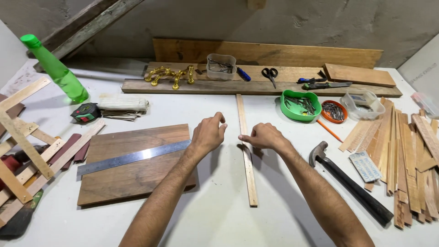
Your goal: Assembling a wooden frame by measuring, gluing, nailing, and sanding wooden strips on a workbench.
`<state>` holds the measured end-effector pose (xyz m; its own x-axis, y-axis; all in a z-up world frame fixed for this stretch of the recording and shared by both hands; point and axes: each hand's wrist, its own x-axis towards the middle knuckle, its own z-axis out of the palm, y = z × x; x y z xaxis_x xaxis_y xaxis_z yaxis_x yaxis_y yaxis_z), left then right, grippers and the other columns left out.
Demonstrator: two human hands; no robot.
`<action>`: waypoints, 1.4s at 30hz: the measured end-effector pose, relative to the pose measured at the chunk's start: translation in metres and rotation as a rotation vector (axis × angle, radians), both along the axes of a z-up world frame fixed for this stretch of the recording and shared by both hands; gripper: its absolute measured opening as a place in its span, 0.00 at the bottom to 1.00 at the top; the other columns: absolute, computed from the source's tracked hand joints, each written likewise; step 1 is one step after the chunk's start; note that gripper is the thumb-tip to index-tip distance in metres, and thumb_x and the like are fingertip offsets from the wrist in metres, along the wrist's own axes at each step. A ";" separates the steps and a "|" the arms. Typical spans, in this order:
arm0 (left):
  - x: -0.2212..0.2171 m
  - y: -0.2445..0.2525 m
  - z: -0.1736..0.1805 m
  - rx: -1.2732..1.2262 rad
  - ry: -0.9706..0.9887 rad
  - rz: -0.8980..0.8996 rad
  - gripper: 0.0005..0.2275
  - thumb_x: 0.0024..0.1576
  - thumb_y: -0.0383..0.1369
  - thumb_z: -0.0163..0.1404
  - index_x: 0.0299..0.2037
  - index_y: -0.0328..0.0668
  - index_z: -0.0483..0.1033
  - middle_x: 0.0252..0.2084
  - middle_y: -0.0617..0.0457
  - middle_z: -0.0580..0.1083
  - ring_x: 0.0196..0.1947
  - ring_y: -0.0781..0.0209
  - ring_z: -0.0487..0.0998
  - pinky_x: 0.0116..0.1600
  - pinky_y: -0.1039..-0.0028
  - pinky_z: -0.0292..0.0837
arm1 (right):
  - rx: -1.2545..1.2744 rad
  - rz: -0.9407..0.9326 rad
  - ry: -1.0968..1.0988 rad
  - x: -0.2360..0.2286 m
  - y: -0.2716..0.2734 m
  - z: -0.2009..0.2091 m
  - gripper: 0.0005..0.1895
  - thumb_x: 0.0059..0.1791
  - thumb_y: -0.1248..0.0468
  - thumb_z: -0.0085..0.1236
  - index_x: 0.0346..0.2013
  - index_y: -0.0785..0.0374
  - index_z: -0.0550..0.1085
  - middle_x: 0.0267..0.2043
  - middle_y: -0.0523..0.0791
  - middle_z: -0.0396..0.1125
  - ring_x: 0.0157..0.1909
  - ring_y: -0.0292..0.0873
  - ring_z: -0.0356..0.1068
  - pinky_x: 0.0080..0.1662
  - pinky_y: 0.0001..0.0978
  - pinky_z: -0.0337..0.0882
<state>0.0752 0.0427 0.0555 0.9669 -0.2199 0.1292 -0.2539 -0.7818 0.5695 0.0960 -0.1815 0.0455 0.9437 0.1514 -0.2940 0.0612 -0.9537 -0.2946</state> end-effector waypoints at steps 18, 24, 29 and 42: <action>0.011 -0.009 -0.002 -0.458 0.212 0.010 0.18 0.60 0.43 0.57 0.50 0.35 0.76 0.35 0.52 0.79 0.30 0.67 0.81 0.33 0.72 0.79 | 0.802 -0.040 0.085 -0.030 -0.001 0.025 0.14 0.50 0.56 0.62 0.30 0.65 0.74 0.21 0.41 0.71 0.19 0.31 0.64 0.22 0.23 0.63; 0.012 -0.011 0.012 -0.947 0.324 -0.157 0.17 0.55 0.42 0.62 0.44 0.35 0.79 0.31 0.55 0.80 0.26 0.73 0.74 0.29 0.82 0.70 | 1.143 0.046 0.302 -0.020 -0.012 0.021 0.08 0.54 0.62 0.53 0.34 0.63 0.73 0.21 0.39 0.62 0.19 0.31 0.59 0.20 0.24 0.58; 0.007 -0.003 0.027 -1.056 0.239 -0.107 0.14 0.53 0.36 0.65 0.37 0.33 0.77 0.28 0.52 0.78 0.24 0.71 0.73 0.29 0.80 0.71 | 1.215 0.078 0.307 -0.028 0.003 0.033 0.10 0.57 0.61 0.50 0.34 0.63 0.72 0.31 0.42 0.69 0.31 0.34 0.68 0.33 0.25 0.68; -0.008 0.062 0.049 -1.073 -0.004 0.091 0.12 0.57 0.37 0.61 0.39 0.35 0.77 0.30 0.55 0.77 0.25 0.71 0.72 0.30 0.79 0.70 | 1.349 0.097 0.371 -0.032 0.062 0.061 0.12 0.56 0.54 0.51 0.41 0.59 0.71 0.34 0.43 0.71 0.29 0.34 0.67 0.33 0.27 0.71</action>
